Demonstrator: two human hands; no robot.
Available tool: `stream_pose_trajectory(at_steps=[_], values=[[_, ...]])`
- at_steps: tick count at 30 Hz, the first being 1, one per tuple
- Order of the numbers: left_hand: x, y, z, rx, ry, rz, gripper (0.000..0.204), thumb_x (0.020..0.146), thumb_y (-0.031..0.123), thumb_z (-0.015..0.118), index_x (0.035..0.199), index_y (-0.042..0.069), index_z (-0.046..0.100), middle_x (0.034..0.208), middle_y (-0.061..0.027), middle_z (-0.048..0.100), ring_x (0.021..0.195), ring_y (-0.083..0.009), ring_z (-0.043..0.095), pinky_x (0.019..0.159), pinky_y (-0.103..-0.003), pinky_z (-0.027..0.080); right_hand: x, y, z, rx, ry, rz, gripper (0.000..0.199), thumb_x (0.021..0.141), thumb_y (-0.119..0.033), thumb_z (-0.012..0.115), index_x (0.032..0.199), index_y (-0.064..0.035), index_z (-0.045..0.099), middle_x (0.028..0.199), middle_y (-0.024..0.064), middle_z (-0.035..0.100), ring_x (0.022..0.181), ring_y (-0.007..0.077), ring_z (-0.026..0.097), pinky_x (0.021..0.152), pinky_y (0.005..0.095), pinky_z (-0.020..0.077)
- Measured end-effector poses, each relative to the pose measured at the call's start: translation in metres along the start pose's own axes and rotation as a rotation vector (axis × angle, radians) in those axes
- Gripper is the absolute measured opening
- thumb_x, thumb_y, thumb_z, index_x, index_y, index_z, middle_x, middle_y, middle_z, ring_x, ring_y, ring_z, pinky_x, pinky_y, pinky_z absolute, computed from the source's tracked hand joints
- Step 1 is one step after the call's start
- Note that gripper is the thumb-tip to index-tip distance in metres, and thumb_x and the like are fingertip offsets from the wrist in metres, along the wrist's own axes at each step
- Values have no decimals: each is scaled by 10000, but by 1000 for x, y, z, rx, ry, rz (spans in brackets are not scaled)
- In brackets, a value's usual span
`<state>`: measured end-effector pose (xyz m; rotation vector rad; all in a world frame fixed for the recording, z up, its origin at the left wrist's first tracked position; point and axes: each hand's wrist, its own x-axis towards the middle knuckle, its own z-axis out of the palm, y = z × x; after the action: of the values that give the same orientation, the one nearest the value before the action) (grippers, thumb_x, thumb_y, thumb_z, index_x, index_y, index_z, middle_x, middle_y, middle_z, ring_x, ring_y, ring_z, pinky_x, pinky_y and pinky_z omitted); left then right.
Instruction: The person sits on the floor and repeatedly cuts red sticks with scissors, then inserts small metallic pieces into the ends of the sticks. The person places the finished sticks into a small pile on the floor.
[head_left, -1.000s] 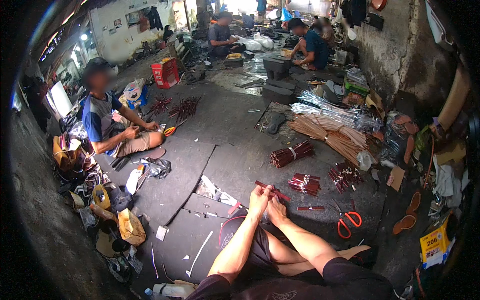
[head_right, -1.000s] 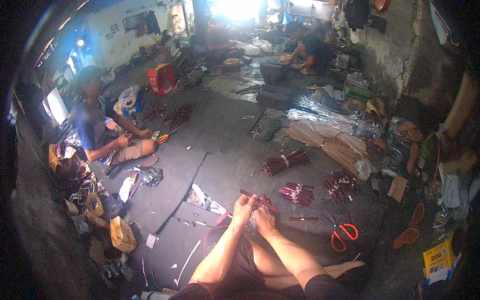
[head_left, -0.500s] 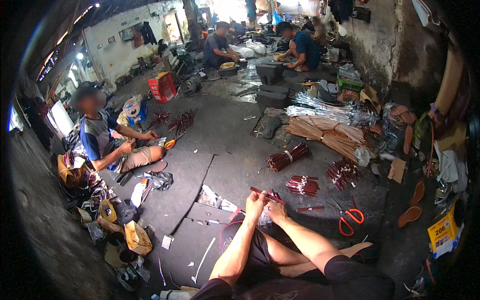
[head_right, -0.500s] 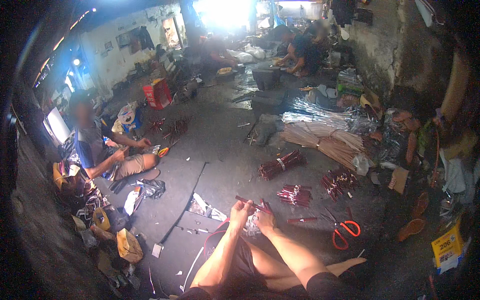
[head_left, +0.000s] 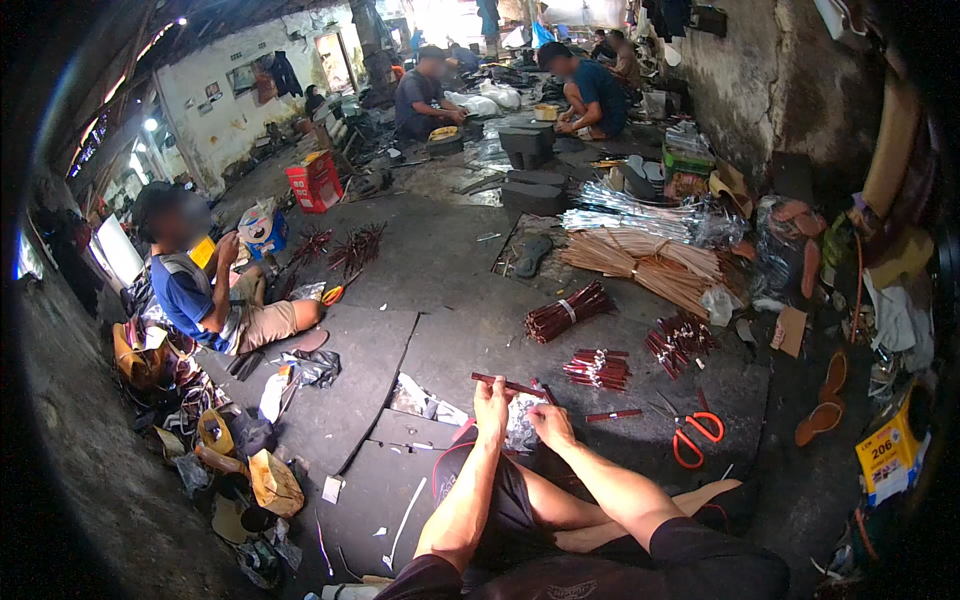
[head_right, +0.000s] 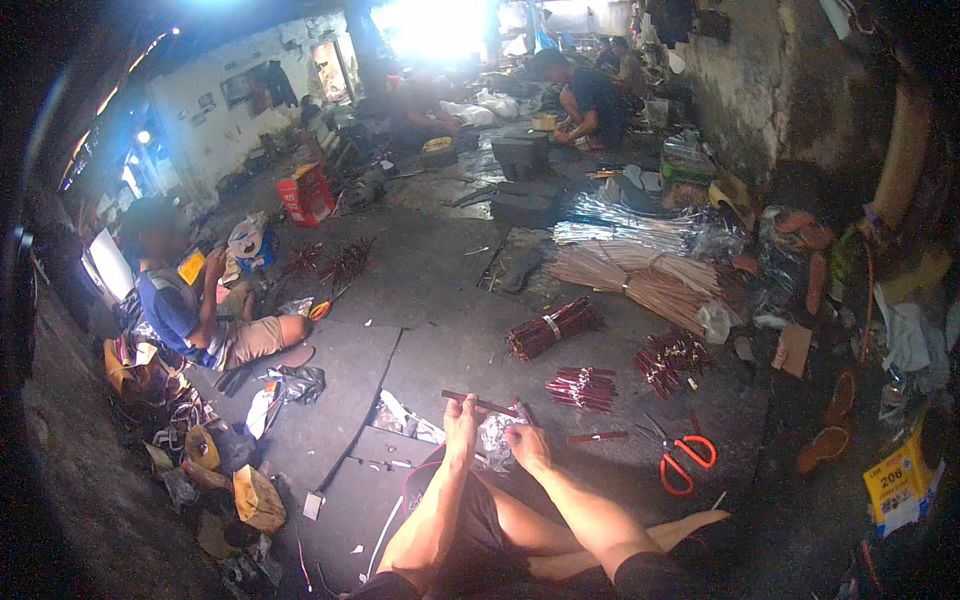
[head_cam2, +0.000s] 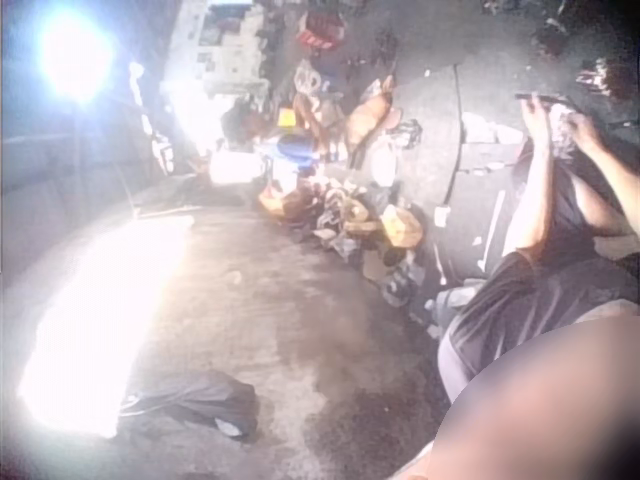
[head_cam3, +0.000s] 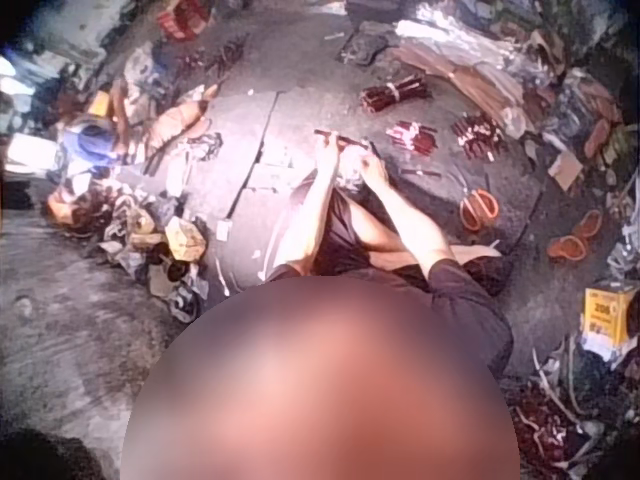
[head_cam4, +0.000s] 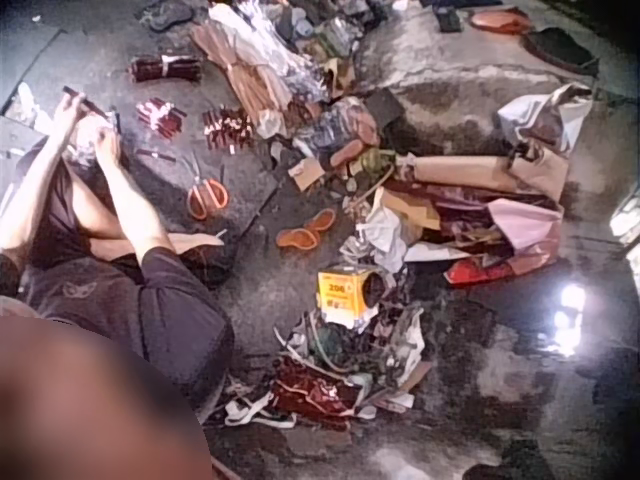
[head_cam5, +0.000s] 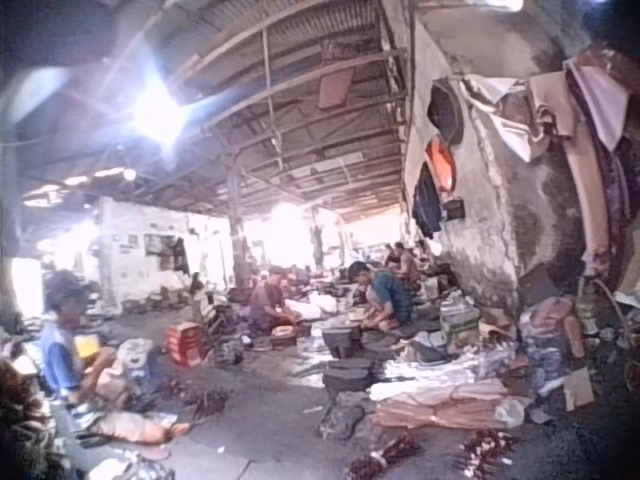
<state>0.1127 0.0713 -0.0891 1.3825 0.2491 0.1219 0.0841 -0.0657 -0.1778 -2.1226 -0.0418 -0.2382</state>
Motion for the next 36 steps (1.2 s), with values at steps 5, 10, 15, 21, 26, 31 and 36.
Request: stream_pose_trajectory(at_steps=[5, 10, 15, 21, 26, 31, 36], values=[[0, 5, -6, -213, 4, -22, 156, 1009, 200, 483, 1054, 71, 557, 831, -56, 590, 753, -162, 608, 723, -333, 534, 0, -30, -11, 105, 62, -23, 121, 855, -123, 677, 900, -14, 704, 813, 141, 698, 686, 223, 676, 671, 341, 544], [-6, 18, -7, -162, -187, -202, 168, 954, 159, 495, 1046, 61, 596, 832, -30, 542, 701, -155, 535, 668, -313, 486, 17, -35, -28, 516, 63, 174, 88, 943, -60, 585, 943, 8, 640, 817, 48, 667, 693, 122, 634, 586, 275, 571], [-62, 54, 36, 282, -254, -263, 302, 937, 358, 606, 997, 73, 686, 688, 62, 518, 564, -55, 404, 522, -227, 335, 24, -69, -103, 440, 69, -14, 59, 916, 8, 602, 972, 16, 615, 868, 79, 657, 781, 137, 652, 725, 278, 572], [-114, 83, 82, 31, -327, -277, 241, 928, 310, 647, 966, 74, 675, 679, 77, 520, 572, -42, 396, 514, -221, 317, -20, -117, -199, 371, -24, 13, 108, 901, 13, 614, 989, -1, 552, 883, 67, 646, 767, 115, 640, 703, 251, 549], [-133, 106, 102, 19, -483, -233, 212, 927, 282, 656, 987, 79, 656, 720, 67, 544, 576, -38, 409, 515, -228, 338, -60, -131, -225, 510, 96, 128, 167, 898, -107, 673, 1017, -14, 602, 932, 82, 696, 865, 145, 670, 766, 290, 529], [-138, 105, 112, -306, -602, -399, 154, 930, 190, 640, 1030, 77, 610, 626, 93, 433, 546, -32, 329, 501, -209, 237, -74, -139, -238, 337, 196, -15, 135, 879, -82, 685, 992, -37, 626, 906, 95, 701, 842, 181, 693, 749, 306, 545], [-140, 117, 119, -351, -648, -571, 171, 945, 169, 611, 1025, 19, 596, 808, 7, 576, 562, -35, 365, 512, -206, 299, -74, -154, -272, 36, 189, -202, 478, 778, -129, 751, 1200, -62, 538, 1050, 129, 636, 942, 258, 660, 796, 381, 539]])
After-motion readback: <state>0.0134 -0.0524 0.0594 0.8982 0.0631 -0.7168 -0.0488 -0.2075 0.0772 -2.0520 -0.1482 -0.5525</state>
